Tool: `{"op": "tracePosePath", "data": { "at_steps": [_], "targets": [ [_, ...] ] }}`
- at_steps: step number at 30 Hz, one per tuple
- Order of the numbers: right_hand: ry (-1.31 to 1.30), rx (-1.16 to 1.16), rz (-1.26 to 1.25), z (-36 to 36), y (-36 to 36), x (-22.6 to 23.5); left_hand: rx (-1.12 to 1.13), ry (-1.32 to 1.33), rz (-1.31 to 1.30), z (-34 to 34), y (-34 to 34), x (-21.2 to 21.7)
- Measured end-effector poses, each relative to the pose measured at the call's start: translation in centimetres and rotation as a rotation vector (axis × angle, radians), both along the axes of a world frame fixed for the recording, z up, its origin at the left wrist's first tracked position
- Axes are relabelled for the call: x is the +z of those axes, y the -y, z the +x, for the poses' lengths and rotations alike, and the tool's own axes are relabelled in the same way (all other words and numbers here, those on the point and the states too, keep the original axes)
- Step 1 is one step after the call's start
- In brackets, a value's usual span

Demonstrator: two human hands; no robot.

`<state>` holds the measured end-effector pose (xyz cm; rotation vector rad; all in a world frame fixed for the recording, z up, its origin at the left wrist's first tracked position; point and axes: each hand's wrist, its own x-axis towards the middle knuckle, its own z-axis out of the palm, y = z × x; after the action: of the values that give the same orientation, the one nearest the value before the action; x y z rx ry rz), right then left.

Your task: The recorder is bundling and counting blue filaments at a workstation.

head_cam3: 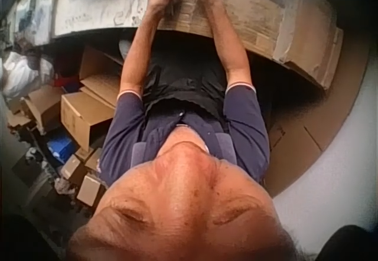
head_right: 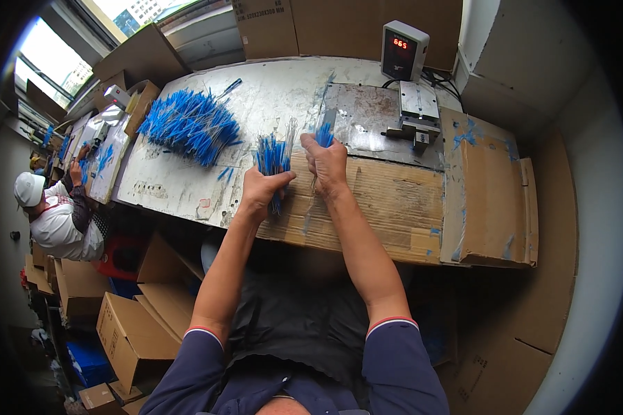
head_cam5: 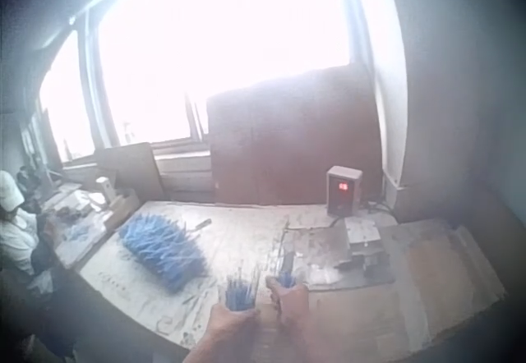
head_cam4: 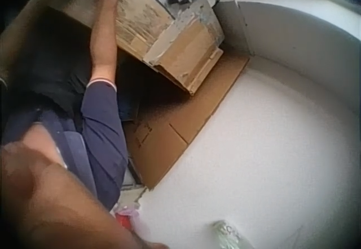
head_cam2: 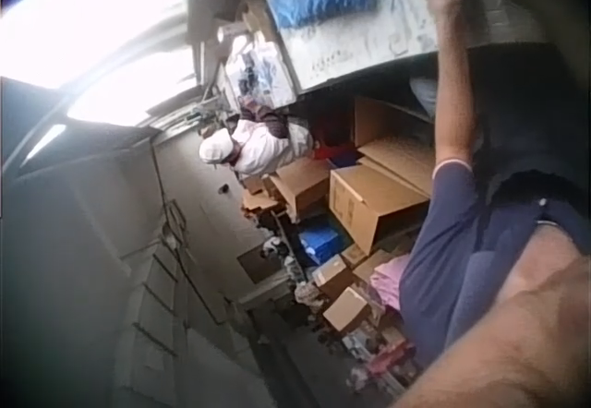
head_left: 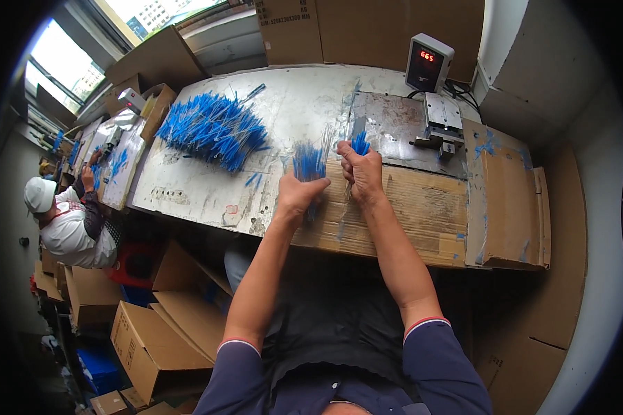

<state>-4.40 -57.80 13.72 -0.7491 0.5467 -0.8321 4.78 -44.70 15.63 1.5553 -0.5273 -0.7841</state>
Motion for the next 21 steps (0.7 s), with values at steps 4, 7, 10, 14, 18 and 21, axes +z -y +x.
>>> {"op": "tracePosePath", "data": {
  "at_steps": [4,7,10,14,18,21],
  "targets": [
    [-0.194,-0.246,-0.435,-0.6,0.7,-0.2,-0.152,-0.211,-0.010,2.0,-1.2,0.6],
    [-0.357,-0.300,-0.990,-1.1,-0.4,1.6,-0.225,-0.338,0.003,3.6,-2.0,0.0],
    [-0.384,-0.157,-1.765,-1.7,-1.2,2.4,-0.275,-0.385,-0.043,4.3,-2.3,-0.2],
    [-0.500,-0.133,-2.134,-2.0,-1.2,2.1,-0.367,-0.378,-0.082,4.4,-2.6,-0.4],
    [-0.484,0.051,-2.186,-2.5,0.1,2.1,-0.423,-0.402,-0.062,3.7,-2.6,0.3],
    [-0.638,0.406,-2.131,-3.3,0.7,2.1,-0.434,-0.410,-0.037,3.6,-2.8,0.1]
  ]
}}
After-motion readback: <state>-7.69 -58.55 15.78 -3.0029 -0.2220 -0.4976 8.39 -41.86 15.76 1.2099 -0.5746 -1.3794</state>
